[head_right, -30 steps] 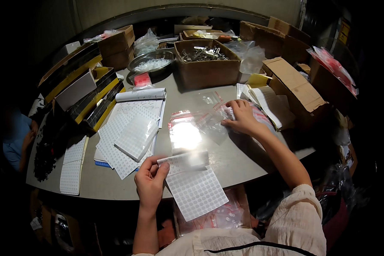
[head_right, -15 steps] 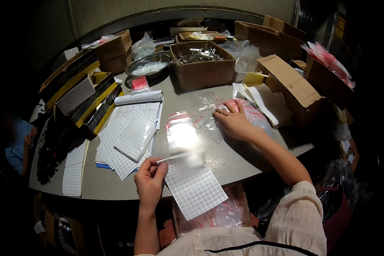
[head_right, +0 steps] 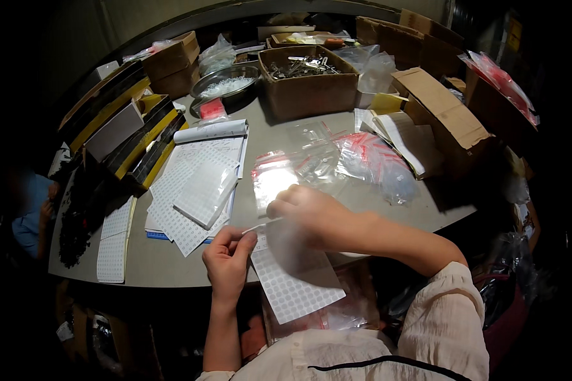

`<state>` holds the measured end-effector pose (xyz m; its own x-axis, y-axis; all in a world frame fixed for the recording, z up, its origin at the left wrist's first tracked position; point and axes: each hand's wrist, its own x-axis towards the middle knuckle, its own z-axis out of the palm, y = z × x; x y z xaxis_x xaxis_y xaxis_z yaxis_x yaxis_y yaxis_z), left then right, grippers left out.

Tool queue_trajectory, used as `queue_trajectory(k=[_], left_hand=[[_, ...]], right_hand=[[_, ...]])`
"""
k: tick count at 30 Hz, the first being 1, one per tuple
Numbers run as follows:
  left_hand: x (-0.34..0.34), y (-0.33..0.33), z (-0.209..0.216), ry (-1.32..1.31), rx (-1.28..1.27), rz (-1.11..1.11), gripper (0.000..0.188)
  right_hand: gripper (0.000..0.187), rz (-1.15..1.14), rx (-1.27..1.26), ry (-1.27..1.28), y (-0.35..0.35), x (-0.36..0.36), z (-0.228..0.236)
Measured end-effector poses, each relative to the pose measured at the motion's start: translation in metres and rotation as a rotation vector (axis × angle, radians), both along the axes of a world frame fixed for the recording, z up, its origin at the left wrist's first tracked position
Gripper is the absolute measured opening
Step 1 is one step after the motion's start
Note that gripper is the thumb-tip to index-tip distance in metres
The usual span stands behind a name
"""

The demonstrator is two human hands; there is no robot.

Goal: The person repeatedly picks up small white objects from a sheet and places them into clear plastic bags on a cluttered table. The person handles the items one by one, peeling them from a backing sheet and inserting them into the bags.

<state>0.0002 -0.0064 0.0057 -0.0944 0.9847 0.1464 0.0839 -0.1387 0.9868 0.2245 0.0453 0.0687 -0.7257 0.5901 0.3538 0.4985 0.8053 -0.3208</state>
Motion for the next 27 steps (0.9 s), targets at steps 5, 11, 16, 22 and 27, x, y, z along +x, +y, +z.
queue_trajectory(k=[5, 11, 16, 22, 27], left_hand=[[0.002, -0.002, 0.005, 0.083, 0.043, 0.029, 0.013], [0.001, -0.002, 0.006, 0.165, 0.007, 0.032, 0.013], [0.003, -0.001, 0.004, 0.148, 0.038, 0.045, 0.014], [0.002, 0.002, 0.001, 0.126, 0.020, 0.033, 0.014], [0.001, 0.001, 0.002, 0.100, 0.014, 0.045, 0.015]], right_hand=[[0.017, -0.048, 0.065, -0.044, -0.001, -0.001, -0.013], [0.018, -0.106, 0.111, -0.055, -0.007, 0.000, -0.020], [0.022, -0.088, 0.180, -0.082, -0.008, 0.005, -0.026], [0.031, -0.006, 0.343, -0.097, -0.015, 0.013, -0.035], [0.024, -0.097, 0.073, 0.017, 0.024, 0.040, -0.003]])
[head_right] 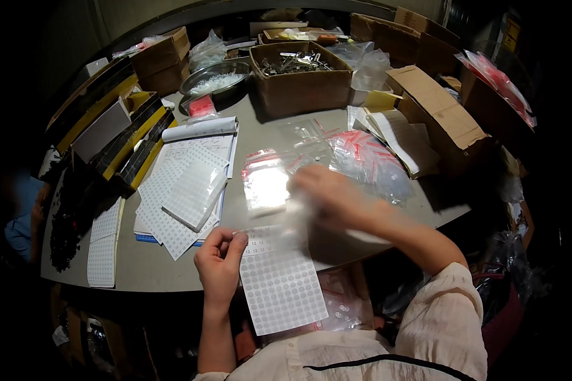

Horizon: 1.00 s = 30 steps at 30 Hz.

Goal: The person repeatedly picks up small white objects from a sheet and places them into clear plastic bags on a cluttered table. The person handles the items one by one, peeling them from a backing sheet and inserting them into the bags.

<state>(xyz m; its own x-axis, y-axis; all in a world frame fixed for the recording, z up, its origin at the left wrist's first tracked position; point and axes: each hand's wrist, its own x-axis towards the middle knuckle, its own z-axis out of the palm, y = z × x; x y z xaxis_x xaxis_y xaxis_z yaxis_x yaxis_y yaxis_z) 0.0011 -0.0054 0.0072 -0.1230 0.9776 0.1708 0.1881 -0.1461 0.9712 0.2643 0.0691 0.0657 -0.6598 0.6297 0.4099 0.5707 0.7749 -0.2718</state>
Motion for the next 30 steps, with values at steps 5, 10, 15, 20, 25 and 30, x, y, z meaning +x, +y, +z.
queue_trajectory(k=[5, 10, 15, 20, 25, 30], left_hand=[[0.003, 0.001, 0.003, -0.054, -0.001, -0.010, 0.014], [0.005, 0.001, 0.004, -0.044, 0.022, -0.002, 0.013], [0.005, 0.002, 0.002, -0.052, 0.025, -0.015, 0.012], [0.005, 0.003, 0.001, -0.077, 0.024, -0.035, 0.011], [0.003, 0.002, 0.002, -0.053, 0.009, -0.047, 0.012], [0.004, 0.000, 0.003, -0.053, 0.015, -0.047, 0.011]], right_hand=[[0.017, -0.111, -0.203, 0.006, 0.047, 0.038, -0.014], [0.014, -0.265, -0.164, -0.034, 0.058, 0.059, -0.020], [0.009, -0.160, -0.339, -0.152, 0.072, 0.068, 0.005], [0.010, -0.006, -0.344, -0.246, 0.087, 0.067, 0.021], [0.012, 0.044, -0.244, -0.536, 0.089, 0.062, 0.025], [0.015, 0.035, -0.113, -0.644, 0.087, 0.057, 0.013]])
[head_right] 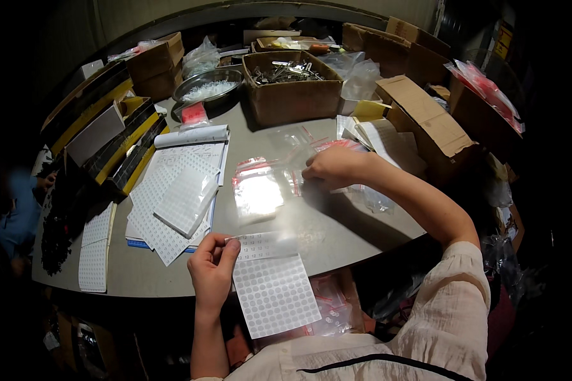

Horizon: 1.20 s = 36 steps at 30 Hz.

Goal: The person repeatedly picks up small white objects from a sheet and places them into clear plastic bags on a cluttered table. The person handles the items one by one, peeling them from a backing sheet and inserting them into the bags.

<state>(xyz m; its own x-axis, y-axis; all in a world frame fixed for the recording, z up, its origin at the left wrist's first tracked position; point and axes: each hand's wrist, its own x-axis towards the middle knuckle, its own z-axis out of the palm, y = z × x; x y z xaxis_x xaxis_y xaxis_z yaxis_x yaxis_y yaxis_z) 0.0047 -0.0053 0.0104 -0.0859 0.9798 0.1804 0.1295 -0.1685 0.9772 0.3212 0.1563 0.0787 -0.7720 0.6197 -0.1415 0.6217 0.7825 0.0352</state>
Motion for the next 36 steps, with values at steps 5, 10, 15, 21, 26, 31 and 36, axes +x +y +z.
queue_trajectory(k=[5, 10, 15, 21, 26, 31, 36], left_hand=[[-0.002, 0.000, -0.001, -0.026, -0.027, -0.005, 0.012], [-0.002, 0.001, -0.004, -0.016, 0.009, -0.021, 0.012], [-0.001, 0.000, 0.001, 0.015, 0.007, -0.016, 0.009], [-0.002, 0.000, -0.004, 0.008, 0.038, 0.001, 0.012], [-0.001, 0.001, -0.003, -0.012, 0.033, -0.017, 0.013], [-0.005, 0.000, 0.000, 0.036, -0.010, -0.010, 0.014], [-0.005, 0.001, -0.004, 0.026, 0.021, -0.011, 0.014]], right_hand=[[0.029, -0.237, 0.124, -0.051, 0.011, 0.000, -0.009], [0.049, -0.679, 0.054, -0.038, 0.020, 0.001, -0.018], [0.051, -0.683, 0.143, 0.047, 0.020, 0.006, -0.018], [0.029, -0.256, -0.115, 0.453, 0.019, 0.002, 0.005], [0.022, -0.068, -0.261, 0.381, 0.024, -0.006, 0.003], [0.018, -0.031, -0.283, 0.319, 0.024, -0.013, 0.003], [0.017, -0.063, -0.413, 0.375, 0.023, -0.020, 0.004]])
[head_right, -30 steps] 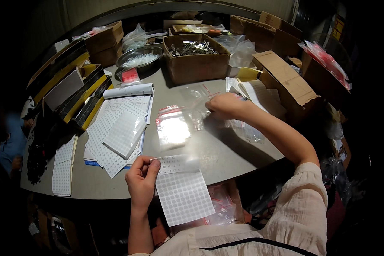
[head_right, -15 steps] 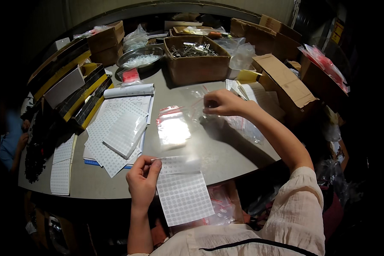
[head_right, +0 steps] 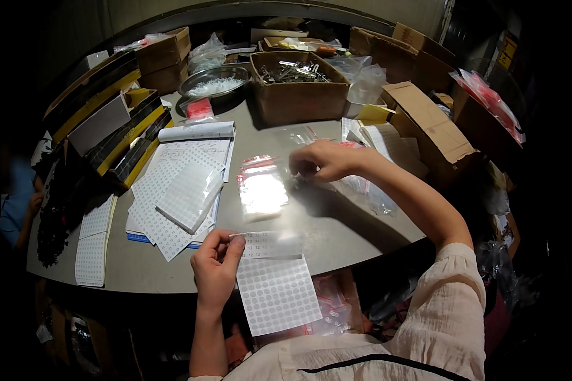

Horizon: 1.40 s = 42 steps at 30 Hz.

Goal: The person repeatedly picks up small white objects from a sheet and places them into clear plastic bags on a cluttered table. The person handles the items one by one, peeling them from a backing sheet and inserting them into the bags.

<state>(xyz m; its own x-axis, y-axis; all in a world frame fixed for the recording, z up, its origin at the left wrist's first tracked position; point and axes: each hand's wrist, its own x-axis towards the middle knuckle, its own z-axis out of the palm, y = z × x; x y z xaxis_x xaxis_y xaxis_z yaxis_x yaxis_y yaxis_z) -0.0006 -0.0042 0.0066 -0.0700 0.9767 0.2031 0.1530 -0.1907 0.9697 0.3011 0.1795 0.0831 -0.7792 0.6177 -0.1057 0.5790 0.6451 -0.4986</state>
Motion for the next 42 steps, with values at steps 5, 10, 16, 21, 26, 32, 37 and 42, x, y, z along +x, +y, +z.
queue_trajectory(k=[5, 10, 16, 21, 26, 32, 37, 42], left_hand=[[0.002, 0.000, 0.002, -0.024, 0.010, -0.005, 0.012], [0.002, -0.001, 0.007, -0.006, 0.005, -0.001, 0.013], [0.002, -0.002, 0.002, -0.046, 0.042, 0.004, 0.013], [0.002, -0.003, 0.005, -0.057, 0.022, 0.020, 0.012], [0.002, -0.002, 0.002, -0.077, 0.024, 0.015, 0.012], [0.003, 0.001, 0.001, -0.085, 0.027, -0.007, 0.012], [-0.001, 0.001, -0.001, 0.010, 0.064, -0.019, 0.015], [-0.002, 0.001, 0.004, 0.047, 0.018, -0.057, 0.016]], right_hand=[[0.015, 0.071, 0.301, -0.068, 0.012, 0.008, -0.007], [0.017, -0.071, 0.214, -0.081, 0.006, 0.017, -0.003], [0.022, -0.179, 0.379, 0.126, -0.024, 0.021, -0.015], [0.026, -0.302, 0.382, 0.049, -0.074, 0.018, -0.011], [0.036, -0.382, 0.240, 0.058, -0.101, 0.006, -0.019], [0.028, -0.213, 0.190, 0.204, -0.065, -0.001, -0.005], [0.029, -0.185, 0.324, -0.164, -0.033, -0.002, -0.002], [0.034, -0.177, 0.478, -0.198, -0.019, 0.015, -0.038]])
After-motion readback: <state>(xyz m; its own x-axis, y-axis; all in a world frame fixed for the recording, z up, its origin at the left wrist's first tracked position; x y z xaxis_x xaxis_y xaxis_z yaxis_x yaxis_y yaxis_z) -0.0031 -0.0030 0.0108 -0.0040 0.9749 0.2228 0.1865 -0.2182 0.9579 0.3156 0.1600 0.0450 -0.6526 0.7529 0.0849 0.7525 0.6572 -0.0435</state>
